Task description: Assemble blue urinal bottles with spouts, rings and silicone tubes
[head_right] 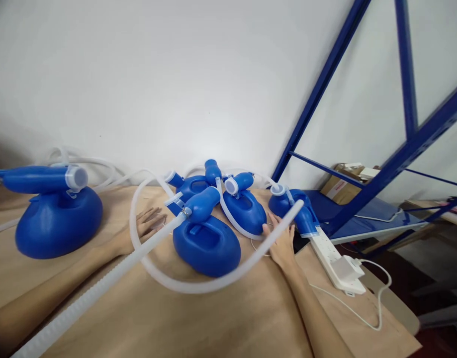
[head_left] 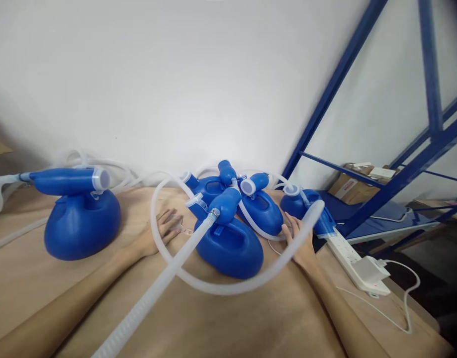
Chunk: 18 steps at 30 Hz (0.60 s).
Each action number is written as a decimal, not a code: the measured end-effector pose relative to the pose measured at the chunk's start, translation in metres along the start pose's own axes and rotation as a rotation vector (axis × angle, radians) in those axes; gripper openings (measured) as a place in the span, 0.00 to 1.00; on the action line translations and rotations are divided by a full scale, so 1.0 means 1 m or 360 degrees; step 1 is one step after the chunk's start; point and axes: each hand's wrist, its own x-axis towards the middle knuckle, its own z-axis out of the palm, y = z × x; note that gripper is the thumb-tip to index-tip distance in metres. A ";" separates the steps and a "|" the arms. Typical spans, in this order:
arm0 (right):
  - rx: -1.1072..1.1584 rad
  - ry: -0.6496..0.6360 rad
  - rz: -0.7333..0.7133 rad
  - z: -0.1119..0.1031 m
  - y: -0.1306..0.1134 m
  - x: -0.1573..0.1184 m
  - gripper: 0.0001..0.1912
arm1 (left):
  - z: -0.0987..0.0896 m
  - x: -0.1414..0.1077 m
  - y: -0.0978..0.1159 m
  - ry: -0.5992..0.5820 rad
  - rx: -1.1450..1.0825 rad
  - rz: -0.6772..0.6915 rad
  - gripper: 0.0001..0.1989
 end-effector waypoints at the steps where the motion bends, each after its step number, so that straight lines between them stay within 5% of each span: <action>1: -0.0013 -0.0008 -0.0061 -0.001 -0.005 -0.001 0.32 | 0.002 0.000 0.000 -0.0003 -0.0023 0.0016 0.25; 8: 0.0074 -0.0015 -0.0320 -0.003 -0.032 -0.008 0.32 | -0.001 -0.007 0.004 0.0175 -0.0020 -0.0195 0.31; 12: 0.0174 0.0093 -0.0425 -0.002 -0.059 -0.011 0.25 | -0.001 -0.005 0.005 0.0231 -0.0007 -0.0205 0.20; 18: 0.0458 -0.0218 -0.0325 -0.002 -0.122 0.026 0.28 | -0.012 -0.006 0.011 0.0168 -0.0102 -0.0308 0.14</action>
